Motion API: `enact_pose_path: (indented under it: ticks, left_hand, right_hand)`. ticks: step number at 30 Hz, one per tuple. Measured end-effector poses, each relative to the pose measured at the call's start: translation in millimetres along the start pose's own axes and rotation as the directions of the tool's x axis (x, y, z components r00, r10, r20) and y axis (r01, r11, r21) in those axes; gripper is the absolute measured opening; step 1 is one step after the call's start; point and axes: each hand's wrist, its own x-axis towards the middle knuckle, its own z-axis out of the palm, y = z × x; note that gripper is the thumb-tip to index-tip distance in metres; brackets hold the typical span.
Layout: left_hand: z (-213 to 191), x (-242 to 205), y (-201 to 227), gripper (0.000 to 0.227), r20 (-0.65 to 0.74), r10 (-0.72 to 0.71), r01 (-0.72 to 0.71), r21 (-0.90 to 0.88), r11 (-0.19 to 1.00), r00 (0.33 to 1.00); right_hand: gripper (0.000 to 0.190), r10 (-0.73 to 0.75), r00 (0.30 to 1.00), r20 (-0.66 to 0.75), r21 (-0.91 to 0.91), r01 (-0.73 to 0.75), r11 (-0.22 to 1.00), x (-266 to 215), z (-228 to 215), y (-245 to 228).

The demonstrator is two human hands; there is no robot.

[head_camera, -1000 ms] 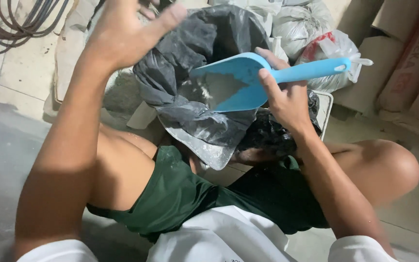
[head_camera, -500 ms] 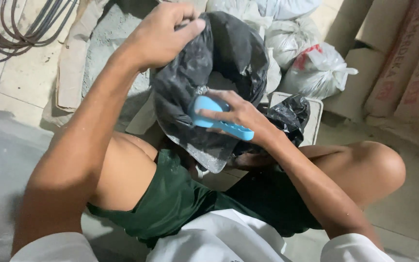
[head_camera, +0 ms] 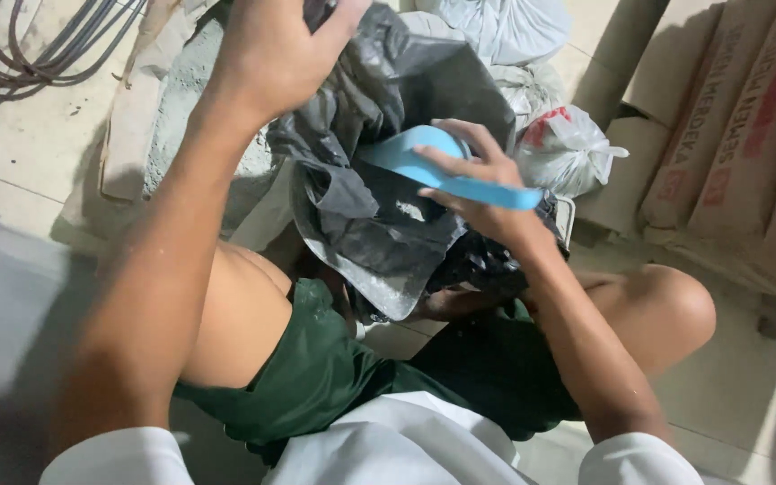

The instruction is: A person sitting on the floor uses a blue plastic scoop to transfer grey cement powder from a pile into a black plastic bag.

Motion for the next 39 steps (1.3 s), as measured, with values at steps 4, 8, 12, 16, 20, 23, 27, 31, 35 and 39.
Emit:
enact_pose_path:
  ticks: [4, 8, 12, 16, 20, 23, 27, 31, 35, 39]
  left_hand:
    - [-25.8, -12.9, 21.9, 0.025, 0.047, 0.051, -0.061, 0.229, 0.972, 0.998]
    - [-34.5, -26.2, 73.5, 0.006, 0.142, 0.136, -0.166, 0.223, 0.961, 0.98]
    - [12.9, -106.5, 75.8, 0.047, 0.637, -0.052, -0.133, 0.239, 0.962, 0.769]
    - [40.6, -141.2, 70.0, 0.072, 0.787, -0.254, -0.257, 0.459, 0.85, 0.562]
    - [57.1, -161.6, 54.5, 0.01, 0.782, -0.141, -0.284, 0.38, 0.88, 0.608]
    - [37.0, -131.0, 78.0, 0.021, 0.949, -0.195, 0.287, 0.12, 0.95, 0.248]
    - [8.4, -80.1, 93.9, 0.036, 0.974, -0.199, 0.405, 0.14, 0.904, 0.109]
    - [27.5, -33.2, 16.1, 0.045, 0.553, -0.333, 0.179, 0.314, 0.933, 0.764]
    - [96.6, -55.2, -126.4, 0.113, 0.613, -0.588, 0.425, 0.409, 0.807, 0.528]
    - [108.3, -44.9, -107.8, 0.037, 0.652, -0.466, 0.265, 0.388, 0.883, 0.597]
  right_hand:
    - [0.055, -0.103, 0.987, 0.126, -0.016, 0.106, 0.994, -2.1, 22.2, 0.0]
    - [0.055, -0.087, 0.953, 0.291, 0.066, 0.071, 0.995, -0.9, 6.1, -13.1]
    - [0.043, 0.019, 0.969, 0.245, -0.036, -0.01, 0.999, 2.0, -8.6, 11.4]
    - [0.046, 0.076, 0.992, 0.1, 0.085, -0.084, 0.993, -0.9, -15.5, 16.9]
    - [0.042, 0.112, 0.99, 0.087, 0.188, -0.127, 0.974, 5.4, 7.2, -2.8]
    - [0.044, 0.095, 0.993, 0.069, 0.204, -0.107, 0.973, 0.4, 21.9, 6.9]
    - [0.043, 0.075, 0.996, 0.045, 0.153, -0.081, 0.985, -5.0, 16.3, 10.9]
    - [0.046, -0.031, 0.994, 0.102, 0.091, 0.022, 0.996, -11.2, 16.8, -2.2]
    - [0.054, -0.134, 0.97, 0.204, 0.048, 0.126, 0.991, -14.7, 25.6, -6.7]
    - [0.051, -0.126, 0.973, 0.193, 0.059, 0.117, 0.991, -17.0, 28.4, -18.0]
